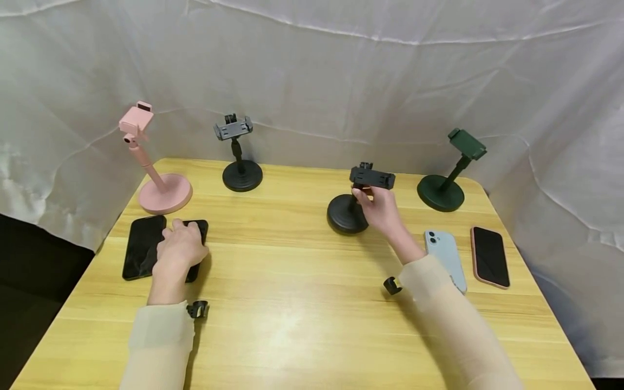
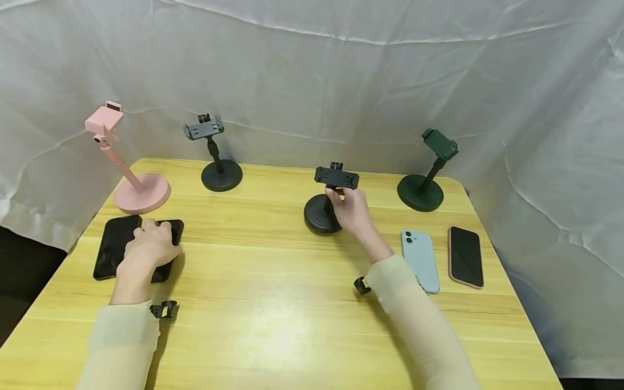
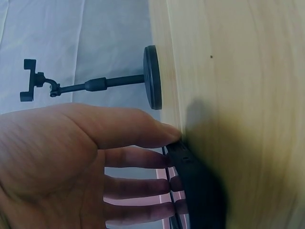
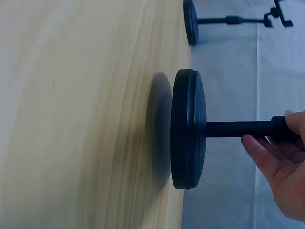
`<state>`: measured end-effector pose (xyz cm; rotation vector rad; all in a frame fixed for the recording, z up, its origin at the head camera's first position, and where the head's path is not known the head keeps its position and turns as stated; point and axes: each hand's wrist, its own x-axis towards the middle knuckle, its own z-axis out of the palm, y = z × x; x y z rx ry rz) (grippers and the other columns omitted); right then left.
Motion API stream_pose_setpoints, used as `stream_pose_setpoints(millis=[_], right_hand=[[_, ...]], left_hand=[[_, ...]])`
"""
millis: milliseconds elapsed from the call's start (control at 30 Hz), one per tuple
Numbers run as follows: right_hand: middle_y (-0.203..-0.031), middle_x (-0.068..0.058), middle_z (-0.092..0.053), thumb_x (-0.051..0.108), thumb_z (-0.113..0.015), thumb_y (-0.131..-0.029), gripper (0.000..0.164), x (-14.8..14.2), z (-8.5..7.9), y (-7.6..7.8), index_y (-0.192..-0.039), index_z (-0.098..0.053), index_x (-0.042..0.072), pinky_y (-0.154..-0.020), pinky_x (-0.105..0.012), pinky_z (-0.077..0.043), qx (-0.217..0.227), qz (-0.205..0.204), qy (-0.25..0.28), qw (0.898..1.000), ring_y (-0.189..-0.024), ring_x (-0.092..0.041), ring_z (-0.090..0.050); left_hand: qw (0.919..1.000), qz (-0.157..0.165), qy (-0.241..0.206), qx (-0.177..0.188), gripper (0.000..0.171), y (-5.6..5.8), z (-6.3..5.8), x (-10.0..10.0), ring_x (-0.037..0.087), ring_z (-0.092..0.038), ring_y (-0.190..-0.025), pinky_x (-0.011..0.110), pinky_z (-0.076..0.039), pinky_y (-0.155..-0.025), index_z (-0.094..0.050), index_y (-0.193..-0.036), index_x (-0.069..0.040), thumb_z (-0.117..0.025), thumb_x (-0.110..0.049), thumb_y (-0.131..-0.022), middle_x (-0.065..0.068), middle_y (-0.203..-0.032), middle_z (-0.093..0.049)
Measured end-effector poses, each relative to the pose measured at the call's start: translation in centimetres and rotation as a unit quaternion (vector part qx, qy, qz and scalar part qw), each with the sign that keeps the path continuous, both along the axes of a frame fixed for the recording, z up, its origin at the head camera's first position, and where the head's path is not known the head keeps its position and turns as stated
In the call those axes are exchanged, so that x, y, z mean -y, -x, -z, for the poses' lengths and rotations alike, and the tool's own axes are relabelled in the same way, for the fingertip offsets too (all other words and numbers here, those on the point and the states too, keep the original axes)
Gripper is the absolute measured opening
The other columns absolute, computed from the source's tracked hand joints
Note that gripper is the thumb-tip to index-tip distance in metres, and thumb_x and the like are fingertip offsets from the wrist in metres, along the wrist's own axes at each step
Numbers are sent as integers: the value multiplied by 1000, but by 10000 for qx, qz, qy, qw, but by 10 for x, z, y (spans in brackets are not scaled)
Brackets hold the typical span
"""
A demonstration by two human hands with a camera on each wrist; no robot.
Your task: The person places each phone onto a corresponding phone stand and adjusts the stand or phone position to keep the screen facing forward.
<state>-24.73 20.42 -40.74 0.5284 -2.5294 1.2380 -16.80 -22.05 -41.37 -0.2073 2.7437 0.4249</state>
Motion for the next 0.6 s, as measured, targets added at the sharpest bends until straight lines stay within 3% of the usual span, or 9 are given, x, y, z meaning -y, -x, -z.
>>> stream_pose_setpoints(millis=[300, 600], right_hand=[[-118, -23, -69, 12, -63, -104, 31, 25, 0, -13, -131, -65, -2, -87, -51, -61, 65, -290, -225, 9993, -108, -42, -71], [-110, -20, -71, 12, -63, -104, 23, 41, 4, -20, -122, -68, -1, -84, -50, -60, 124, -409, -453, 9981, -100, -36, -72]], left_hand=[[10000, 32, -1, -20, 60, 0, 0, 1, 62, -36, -114, 68, -47, -83, -40, -141, 18, -64, -16, -98, 47, -134, -28], [10000, 27, -3, -26, 59, 1, 1, 2, 62, -36, -114, 67, -47, -82, -40, -140, 18, -63, -15, -98, 47, -133, -28]])
